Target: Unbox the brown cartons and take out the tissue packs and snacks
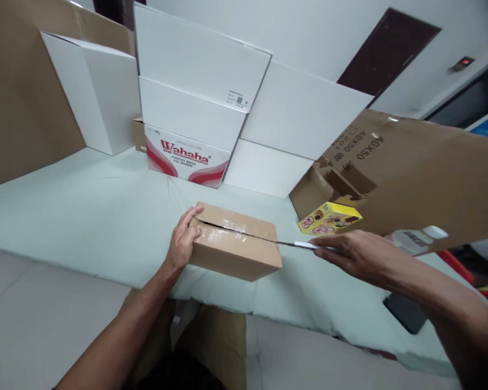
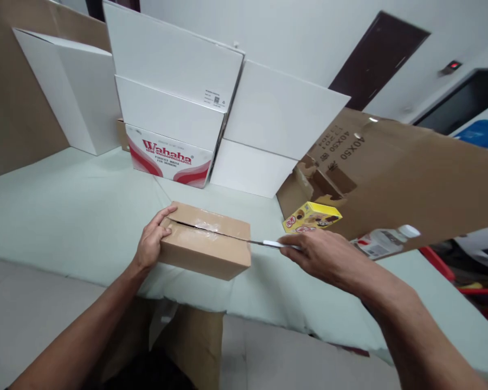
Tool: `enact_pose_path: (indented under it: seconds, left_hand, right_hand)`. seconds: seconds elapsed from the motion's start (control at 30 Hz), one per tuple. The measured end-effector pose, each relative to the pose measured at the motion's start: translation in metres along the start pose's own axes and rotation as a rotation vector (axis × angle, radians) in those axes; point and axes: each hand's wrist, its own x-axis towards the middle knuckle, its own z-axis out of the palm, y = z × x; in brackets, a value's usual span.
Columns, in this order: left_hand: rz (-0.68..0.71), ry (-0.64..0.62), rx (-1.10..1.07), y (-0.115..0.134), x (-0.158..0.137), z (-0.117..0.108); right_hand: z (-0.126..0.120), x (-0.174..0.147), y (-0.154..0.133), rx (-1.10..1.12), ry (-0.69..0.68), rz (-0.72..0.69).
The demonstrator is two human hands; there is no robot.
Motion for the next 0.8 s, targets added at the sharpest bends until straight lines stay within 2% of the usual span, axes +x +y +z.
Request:
enact_pose_path:
  seconds: [0.07,0.1,0.17,0.3,0.4,0.53,0.67,0.8]
  left_hand:
    - [0.0,-0.003,0.003,0.001,-0.001,-0.001]
    - [0.0,-0.006,0.003,0.001,-0.001,-0.001]
    - [0.004,-0.007,0.006,0.0,-0.001,-0.002]
    - [0.014,0.001,-0.006,-0.006,-0.001,-0.003]
    - [0.024,0.008,-0.039,-0.01,-0.001,-0.004]
    - [0.047,0.043,-0.071,-0.011,-0.002,-0.002]
    - [0.051,0.062,-0.084,-0.011,-0.004,0.002]
    - [0.047,0.125,-0.084,-0.011,-0.011,0.002]
  right_hand:
    - [-0.004,-0.015,0.01,-0.006,-0.145,0.084]
    - [-0.001,-0.022,0.014,0.001,-0.167,0.145]
    - [0.014,-0.034,0.018,0.037,-0.107,0.264]
    - [0.077,-0.047,0.015,0.056,-0.07,0.343]
    - [0.124,-0.046,0.011,-0.012,-0.046,0.39]
    - [0.162,-0.037,0.013,-0.104,0.02,0.417]
    - [0.163,-0.032,0.012,-0.059,0.141,0.385]
    - [0.139,-0.035,-0.015,0.347,0.357,0.28]
